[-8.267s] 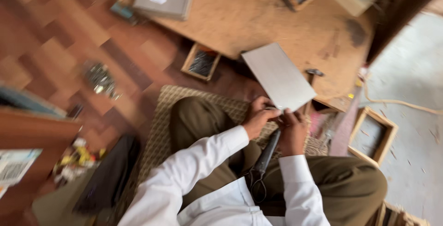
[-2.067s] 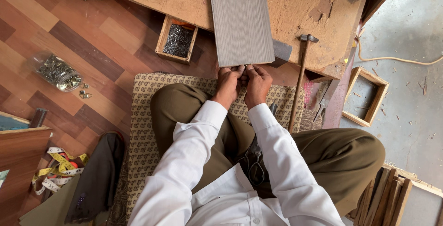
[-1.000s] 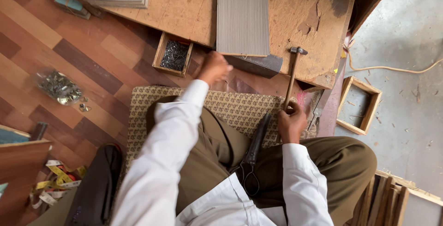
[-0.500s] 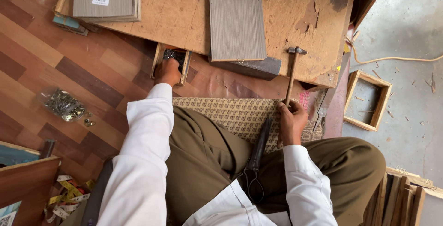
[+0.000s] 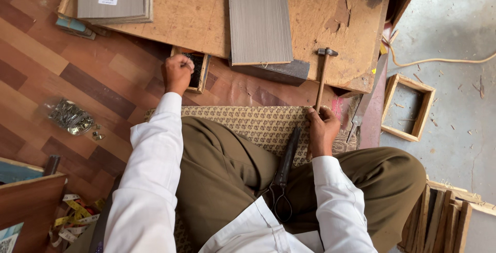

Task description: The person assembles picture frames by placing a backing board into a wooden frame, then hammering nails into the board to secure it. The person repeats this process for multiple frames, using a hammer and nails from a nearby box.

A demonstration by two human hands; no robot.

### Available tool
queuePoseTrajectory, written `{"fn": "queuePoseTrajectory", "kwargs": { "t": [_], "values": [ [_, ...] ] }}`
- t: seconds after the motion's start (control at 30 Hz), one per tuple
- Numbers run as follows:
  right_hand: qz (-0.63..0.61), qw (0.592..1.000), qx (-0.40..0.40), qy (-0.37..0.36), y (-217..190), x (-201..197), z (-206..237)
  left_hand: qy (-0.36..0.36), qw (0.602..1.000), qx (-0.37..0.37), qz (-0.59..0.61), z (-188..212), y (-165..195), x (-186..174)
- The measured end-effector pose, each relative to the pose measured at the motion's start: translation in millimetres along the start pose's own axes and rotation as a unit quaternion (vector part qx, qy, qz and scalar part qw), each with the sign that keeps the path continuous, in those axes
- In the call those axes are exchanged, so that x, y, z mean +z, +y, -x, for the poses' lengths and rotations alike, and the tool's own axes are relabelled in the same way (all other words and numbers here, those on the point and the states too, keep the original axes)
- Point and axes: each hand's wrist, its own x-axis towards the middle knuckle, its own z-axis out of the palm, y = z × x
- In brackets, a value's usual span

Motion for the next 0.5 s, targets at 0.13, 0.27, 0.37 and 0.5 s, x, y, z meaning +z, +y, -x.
{"fn": "queuePoseTrajectory", "kwargs": {
  "t": [0.13,0.27,0.37,0.5],
  "values": [
    [-0.002,1.000,-0.004,-0.012,-1.5,-0.2,1.0,0.001,0.977,0.090,0.195,2.8,31.0,10.5],
    [-0.006,1.000,-0.018,-0.022,-0.2,-2.2,1.3,-0.066,0.968,0.067,0.235,28.6,87.9,54.3],
    [-0.033,0.999,-0.015,-0.030,0.7,-3.6,1.0,-0.122,0.961,0.144,0.203,45.5,126.4,93.5],
    [-0.062,0.998,-0.005,-0.029,0.2,-3.8,1.8,-0.067,0.967,0.236,0.074,47.0,145.8,120.6]
  ]
}}
